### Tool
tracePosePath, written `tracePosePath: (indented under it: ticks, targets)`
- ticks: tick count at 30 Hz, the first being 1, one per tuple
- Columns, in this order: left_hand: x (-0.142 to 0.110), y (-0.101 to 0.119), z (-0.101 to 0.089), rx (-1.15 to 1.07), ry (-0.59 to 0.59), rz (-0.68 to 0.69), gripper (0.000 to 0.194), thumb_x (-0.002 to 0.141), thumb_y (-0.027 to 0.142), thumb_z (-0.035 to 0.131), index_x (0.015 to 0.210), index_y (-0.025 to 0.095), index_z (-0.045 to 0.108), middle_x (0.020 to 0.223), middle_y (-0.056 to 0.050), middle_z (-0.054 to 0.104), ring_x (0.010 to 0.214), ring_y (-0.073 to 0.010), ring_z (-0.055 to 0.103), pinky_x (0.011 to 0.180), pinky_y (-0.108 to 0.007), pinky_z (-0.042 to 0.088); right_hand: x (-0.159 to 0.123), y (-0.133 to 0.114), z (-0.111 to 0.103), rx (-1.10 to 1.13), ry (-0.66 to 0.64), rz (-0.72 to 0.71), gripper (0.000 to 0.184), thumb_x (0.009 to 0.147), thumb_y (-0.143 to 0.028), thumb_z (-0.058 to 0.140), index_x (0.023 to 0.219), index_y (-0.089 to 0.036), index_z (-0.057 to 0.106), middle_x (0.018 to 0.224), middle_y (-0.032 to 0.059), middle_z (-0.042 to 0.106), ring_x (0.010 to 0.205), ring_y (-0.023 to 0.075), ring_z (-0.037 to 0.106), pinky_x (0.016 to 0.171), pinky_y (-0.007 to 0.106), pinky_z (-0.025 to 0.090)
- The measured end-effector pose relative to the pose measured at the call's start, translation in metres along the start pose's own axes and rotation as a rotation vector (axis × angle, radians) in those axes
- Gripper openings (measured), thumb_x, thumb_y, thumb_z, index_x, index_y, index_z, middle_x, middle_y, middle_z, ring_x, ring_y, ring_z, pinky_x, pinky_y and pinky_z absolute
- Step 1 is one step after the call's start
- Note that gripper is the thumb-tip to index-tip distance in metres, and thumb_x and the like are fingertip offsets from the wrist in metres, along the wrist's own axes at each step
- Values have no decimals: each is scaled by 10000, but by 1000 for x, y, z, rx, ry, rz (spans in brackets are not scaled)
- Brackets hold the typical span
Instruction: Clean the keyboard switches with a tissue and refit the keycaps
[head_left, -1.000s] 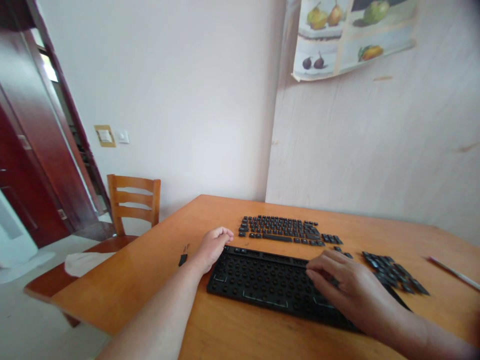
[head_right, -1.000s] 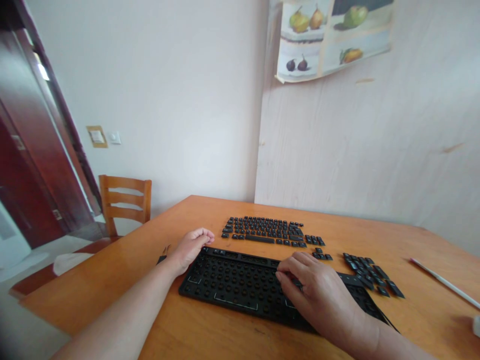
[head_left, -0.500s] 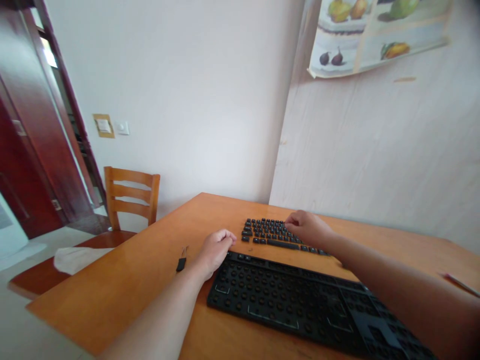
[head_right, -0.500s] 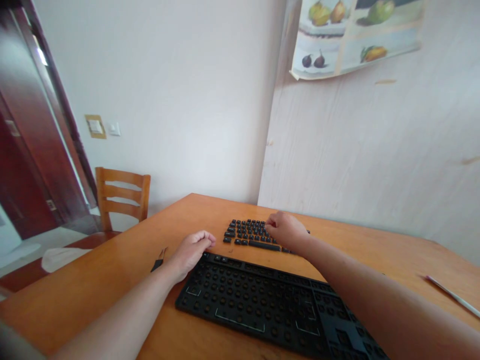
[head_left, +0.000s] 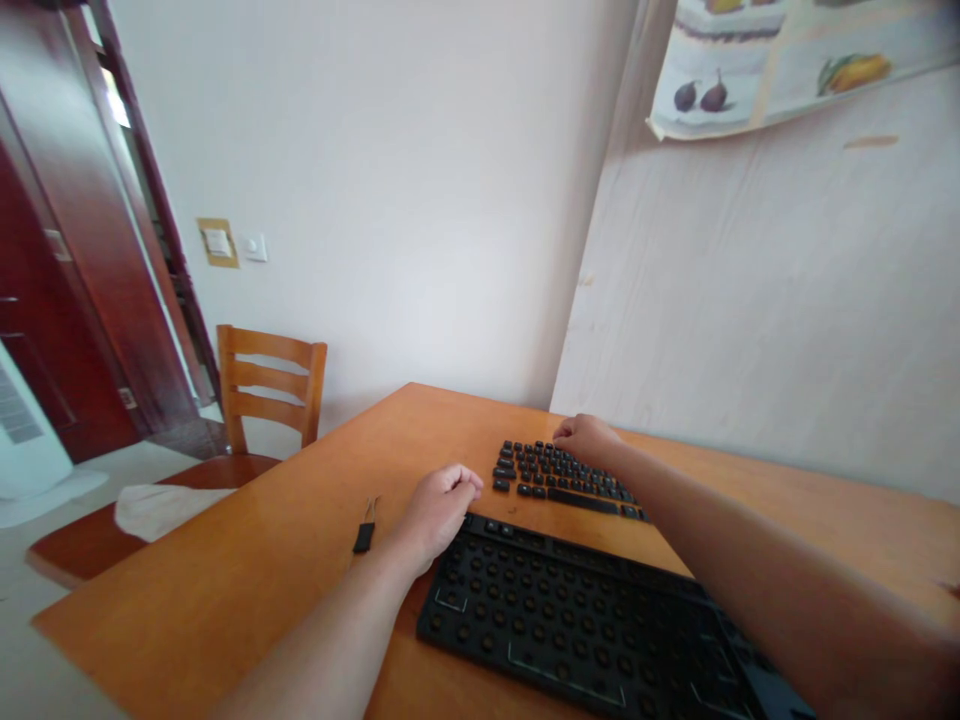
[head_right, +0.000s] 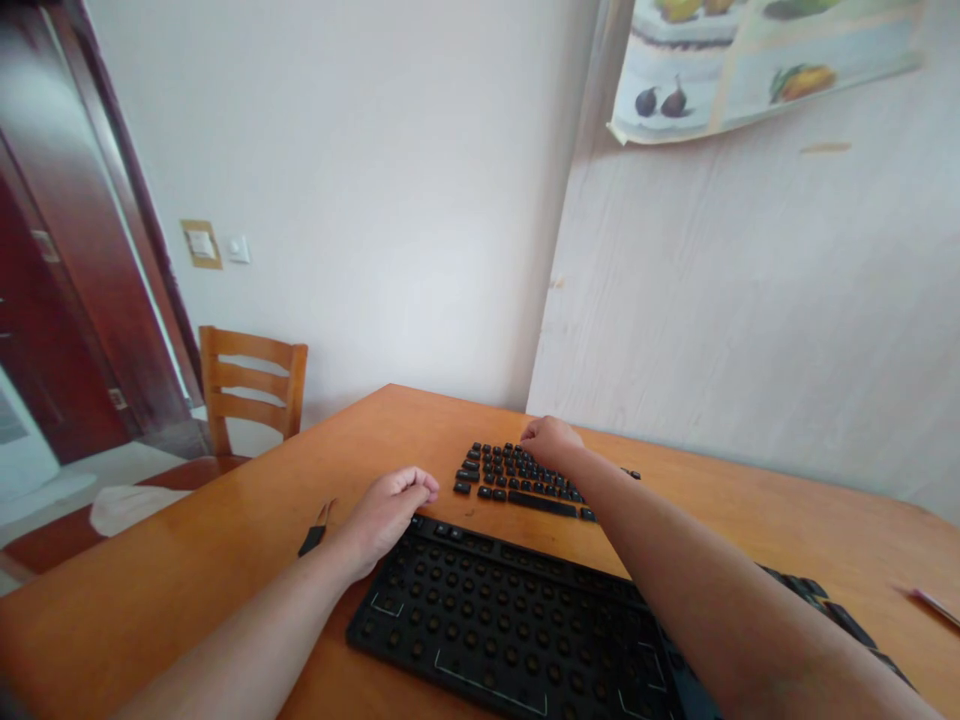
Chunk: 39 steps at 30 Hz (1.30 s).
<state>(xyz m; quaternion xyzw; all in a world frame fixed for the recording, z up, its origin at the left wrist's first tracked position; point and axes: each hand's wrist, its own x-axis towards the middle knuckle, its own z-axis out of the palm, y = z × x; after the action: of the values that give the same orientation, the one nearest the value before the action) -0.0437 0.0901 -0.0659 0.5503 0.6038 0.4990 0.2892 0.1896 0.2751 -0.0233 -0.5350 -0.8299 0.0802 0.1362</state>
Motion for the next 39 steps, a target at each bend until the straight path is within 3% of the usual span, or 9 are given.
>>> tracePosePath:
  ticks: [14,21,32,35,39]
  targets:
    - [-2,6,-1,66,-19,-2,207,815,283,488,812,200,678,851,-26,714,857,-200,642,763,-278,447,37,-6,21,-43,-42,14,136,780,-316,713,860,-243,796,914,46,759,877,191,673,748,265,485]
    - [-2,5,0,74,-20,1,208,818,275,487,824,200,681,854,-27,718,851,-197,645,755,-279,449,43,-4,28,-84,-120,17,239,927,-384,621,1007,-167,684,1040,58,694,942,181,648,872,397,528]
    - [-1,2,0,79,-23,10,210,812,267,492,838,199,689,859,-34,720,851,-205,646,759,-291,456,48,4,35,-43,-143,64,258,953,-371,588,1109,-173,645,1125,68,655,952,182,641,841,382,548]
    - [-1,3,0,71,-18,3,212,812,271,491,834,198,689,845,-31,718,835,-203,645,749,-290,455,47,5,34,23,-101,68,245,936,-381,609,1027,-161,669,1022,54,680,876,167,646,791,348,546]
    - [-1,2,1,65,-10,8,209,814,277,497,831,202,692,843,-24,721,830,-200,644,739,-286,451,40,5,28,160,-30,53,208,811,-361,713,783,-156,737,700,29,688,676,146,615,620,251,469]
